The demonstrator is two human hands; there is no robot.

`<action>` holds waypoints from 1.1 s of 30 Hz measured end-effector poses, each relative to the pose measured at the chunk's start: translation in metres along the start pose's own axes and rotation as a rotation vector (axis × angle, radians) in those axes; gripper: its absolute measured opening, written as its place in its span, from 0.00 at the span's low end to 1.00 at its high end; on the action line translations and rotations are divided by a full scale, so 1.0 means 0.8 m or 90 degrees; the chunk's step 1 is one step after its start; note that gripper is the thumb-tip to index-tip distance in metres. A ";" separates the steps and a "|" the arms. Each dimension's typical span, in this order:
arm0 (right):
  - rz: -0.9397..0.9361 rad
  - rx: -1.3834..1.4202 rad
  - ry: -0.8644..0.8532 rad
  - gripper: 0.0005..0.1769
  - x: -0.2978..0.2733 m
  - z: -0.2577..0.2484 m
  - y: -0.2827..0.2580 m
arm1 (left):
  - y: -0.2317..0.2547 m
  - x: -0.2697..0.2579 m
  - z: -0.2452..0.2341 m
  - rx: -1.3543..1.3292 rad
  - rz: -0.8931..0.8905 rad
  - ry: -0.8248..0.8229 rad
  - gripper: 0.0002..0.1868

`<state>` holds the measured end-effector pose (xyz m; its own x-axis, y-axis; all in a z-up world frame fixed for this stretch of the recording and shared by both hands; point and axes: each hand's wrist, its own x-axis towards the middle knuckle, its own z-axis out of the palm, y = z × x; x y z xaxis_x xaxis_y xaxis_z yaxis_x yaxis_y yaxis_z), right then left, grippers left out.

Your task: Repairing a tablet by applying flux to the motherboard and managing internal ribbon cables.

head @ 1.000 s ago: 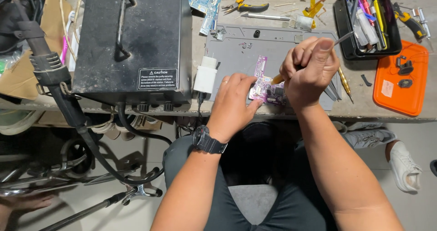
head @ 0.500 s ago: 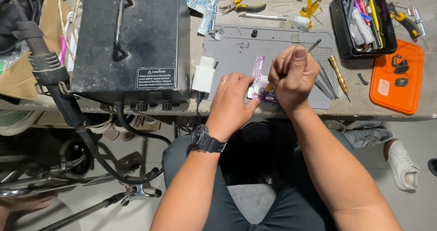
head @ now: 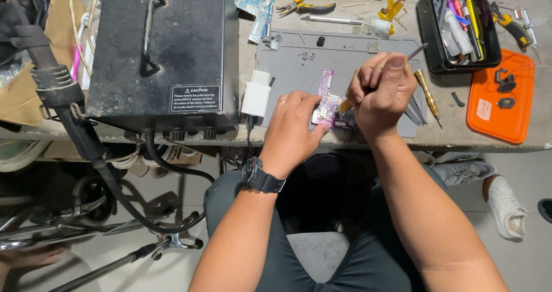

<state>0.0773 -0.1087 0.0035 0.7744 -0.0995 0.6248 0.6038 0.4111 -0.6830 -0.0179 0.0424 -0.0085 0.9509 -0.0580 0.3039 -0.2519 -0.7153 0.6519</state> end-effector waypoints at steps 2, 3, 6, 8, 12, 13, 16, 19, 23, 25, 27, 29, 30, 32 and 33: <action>0.070 -0.034 0.069 0.31 0.000 0.008 -0.009 | 0.000 0.000 -0.001 0.000 0.000 -0.002 0.30; 0.071 -0.033 0.069 0.31 0.004 0.013 -0.018 | 0.000 -0.001 -0.001 0.000 0.000 -0.003 0.30; 0.213 0.079 0.202 0.28 0.019 0.004 -0.028 | 0.001 -0.001 0.000 -0.003 0.001 -0.001 0.30; 0.352 0.218 0.319 0.25 0.029 -0.034 -0.016 | 0.002 -0.001 0.000 -0.003 -0.008 -0.004 0.30; 0.393 0.320 0.399 0.25 0.048 -0.084 -0.006 | 0.001 -0.001 0.000 -0.003 -0.009 -0.015 0.30; 0.398 0.318 0.398 0.24 0.050 -0.092 -0.009 | 0.002 -0.001 -0.001 -0.003 -0.012 -0.016 0.30; 0.394 0.311 0.420 0.23 0.059 -0.097 -0.023 | -0.004 -0.002 0.009 0.000 -0.006 -0.015 0.29; 0.359 0.266 0.427 0.24 0.060 -0.087 -0.036 | -0.007 -0.003 0.016 0.007 0.008 -0.010 0.29; 0.304 0.159 0.384 0.27 0.055 -0.066 -0.053 | -0.001 -0.001 0.014 0.012 0.014 -0.030 0.29; 0.283 0.124 0.355 0.27 0.051 -0.058 -0.055 | 0.003 0.000 0.014 0.013 0.014 -0.040 0.31; 0.262 0.090 0.325 0.27 0.048 -0.048 -0.057 | 0.009 0.002 0.012 0.015 0.014 -0.050 0.32; 0.241 0.021 0.228 0.30 0.046 -0.034 -0.058 | 0.015 0.005 0.007 0.007 0.002 -0.082 0.33; 0.242 0.022 0.228 0.30 0.044 -0.036 -0.049 | 0.016 0.005 0.008 0.008 0.002 -0.083 0.33; 0.159 -0.044 0.044 0.33 0.039 -0.038 -0.030 | 0.017 0.005 0.008 -0.007 0.042 -0.079 0.34; 0.161 -0.043 0.043 0.33 0.037 -0.036 -0.027 | 0.019 0.005 0.007 -0.005 0.039 -0.079 0.34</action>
<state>0.0930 -0.1469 0.0256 0.9115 -0.0622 0.4066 0.3994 0.3701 -0.8388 -0.0170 0.0278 -0.0014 0.9483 -0.1878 0.2557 -0.3117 -0.7018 0.6406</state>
